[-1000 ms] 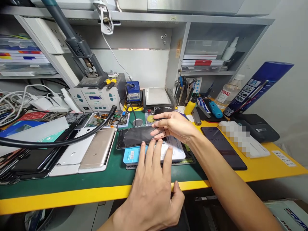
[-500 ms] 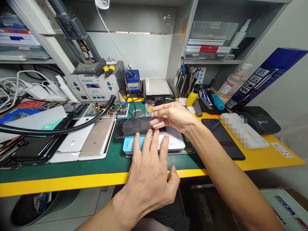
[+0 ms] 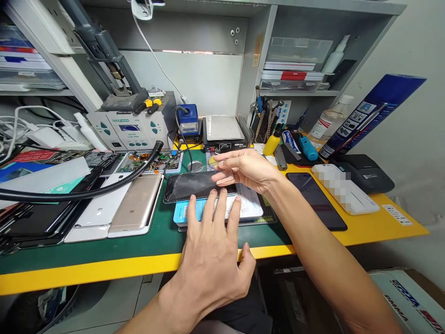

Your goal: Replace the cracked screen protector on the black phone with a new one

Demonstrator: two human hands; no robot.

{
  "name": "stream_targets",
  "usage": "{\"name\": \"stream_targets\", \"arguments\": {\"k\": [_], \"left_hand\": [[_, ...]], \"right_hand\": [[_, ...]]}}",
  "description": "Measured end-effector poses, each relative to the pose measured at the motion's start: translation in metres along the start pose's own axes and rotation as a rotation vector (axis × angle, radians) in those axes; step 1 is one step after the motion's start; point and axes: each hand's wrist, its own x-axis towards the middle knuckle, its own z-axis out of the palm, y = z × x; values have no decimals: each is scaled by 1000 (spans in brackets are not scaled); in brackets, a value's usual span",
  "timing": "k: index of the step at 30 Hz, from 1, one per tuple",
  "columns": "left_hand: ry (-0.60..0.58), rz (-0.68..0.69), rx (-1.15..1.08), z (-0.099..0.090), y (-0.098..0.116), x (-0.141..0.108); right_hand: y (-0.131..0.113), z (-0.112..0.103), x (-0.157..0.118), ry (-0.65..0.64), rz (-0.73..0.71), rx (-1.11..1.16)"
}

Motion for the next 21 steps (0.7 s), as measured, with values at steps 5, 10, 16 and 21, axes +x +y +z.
{"name": "stream_targets", "arguments": {"k": [5, 10, 16, 21], "left_hand": [[-12, 0, 3, -2, 0, 0], [-13, -5, 4, -3, -1, 0], [-23, -12, -10, -5, -3, 0], [-36, -17, -20, -9, -5, 2]], "right_hand": [[-1, 1, -1, -6, -13, 36], [-1, 0, -1, -12, -4, 19], [-2, 1, -2, -17, -11, 19], [-4, 2, -2, -18, -6, -5]]}}
